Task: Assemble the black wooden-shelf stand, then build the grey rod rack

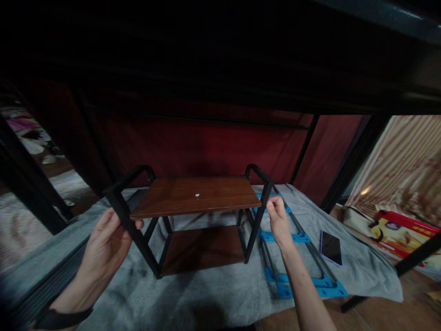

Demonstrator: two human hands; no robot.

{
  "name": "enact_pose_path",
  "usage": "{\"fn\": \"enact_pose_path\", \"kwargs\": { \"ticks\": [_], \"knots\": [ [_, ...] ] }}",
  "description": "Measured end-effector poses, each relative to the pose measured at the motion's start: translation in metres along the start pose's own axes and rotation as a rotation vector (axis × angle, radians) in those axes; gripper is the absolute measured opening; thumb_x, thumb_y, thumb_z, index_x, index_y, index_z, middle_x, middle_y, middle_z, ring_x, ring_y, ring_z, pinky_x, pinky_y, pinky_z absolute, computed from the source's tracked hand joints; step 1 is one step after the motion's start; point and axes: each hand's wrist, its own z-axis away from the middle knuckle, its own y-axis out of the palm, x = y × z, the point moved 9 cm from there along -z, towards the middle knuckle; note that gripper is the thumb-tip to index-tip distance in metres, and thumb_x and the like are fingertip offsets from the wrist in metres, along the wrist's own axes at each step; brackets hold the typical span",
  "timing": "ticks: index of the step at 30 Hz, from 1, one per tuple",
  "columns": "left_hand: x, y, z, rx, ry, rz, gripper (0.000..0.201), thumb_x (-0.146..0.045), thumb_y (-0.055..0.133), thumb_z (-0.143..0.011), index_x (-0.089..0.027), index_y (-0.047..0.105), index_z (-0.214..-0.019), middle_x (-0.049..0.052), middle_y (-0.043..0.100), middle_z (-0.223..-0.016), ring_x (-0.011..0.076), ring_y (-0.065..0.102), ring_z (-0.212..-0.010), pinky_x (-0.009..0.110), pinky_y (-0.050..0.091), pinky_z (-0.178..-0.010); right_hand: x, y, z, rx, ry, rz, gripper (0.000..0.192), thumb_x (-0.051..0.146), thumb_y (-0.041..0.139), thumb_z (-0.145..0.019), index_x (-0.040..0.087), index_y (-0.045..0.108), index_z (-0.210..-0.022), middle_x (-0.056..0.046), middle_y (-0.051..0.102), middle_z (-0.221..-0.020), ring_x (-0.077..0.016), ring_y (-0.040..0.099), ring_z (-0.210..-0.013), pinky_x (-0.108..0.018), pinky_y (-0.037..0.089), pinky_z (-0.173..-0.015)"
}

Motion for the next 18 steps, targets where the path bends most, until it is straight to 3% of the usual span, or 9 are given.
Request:
{"fn": "enact_pose_path", "kwargs": {
  "ticks": [5, 9, 18],
  "knots": [
    [-0.002, -0.005, 0.005, -0.078, 0.085, 0.007, 0.031, -0.035, 0.085, -0.069, -0.020, 0.060, -0.078, -0.006, 0.060, -0.072, 0.0096, 0.060, -0.060, 0.022, 0.055, -0.060, 0.001, 0.000, 0.002, 0.021, -0.005, -0.003, 0.031, 0.056, 0.067, -0.082, 0.026, 0.060, -0.083, 0.004, 0.052, -0.078, -0.0159, 0.045, -0.075, -0.029, 0.036, -0.072],
    [-0.007, 0.000, 0.012, -0.076, 0.149, -0.032, 0.034, -0.038, 0.083, -0.071, -0.020, 0.055, -0.074, -0.006, 0.060, -0.070, 0.0101, 0.059, -0.060, 0.023, 0.053, -0.061, -0.008, -0.005, 0.002, 0.019, 0.031, -0.011, 0.027, 0.054, 0.070, -0.080, 0.029, 0.062, -0.083, 0.003, 0.053, -0.079, -0.0175, 0.045, -0.075, -0.031, 0.038, -0.071],
    [-0.013, -0.013, 0.014, -0.150, 0.206, -0.117, 0.025, -0.036, 0.084, -0.072, -0.020, 0.068, -0.082, -0.001, 0.067, -0.084, 0.0110, 0.060, -0.076, 0.023, 0.048, -0.077, -0.022, -0.006, 0.001, -0.006, 0.135, -0.097, 0.034, 0.056, 0.078, -0.071, 0.027, 0.062, -0.080, 0.001, 0.052, -0.075, -0.0181, 0.045, -0.072, -0.034, 0.037, -0.067]
  ]
}}
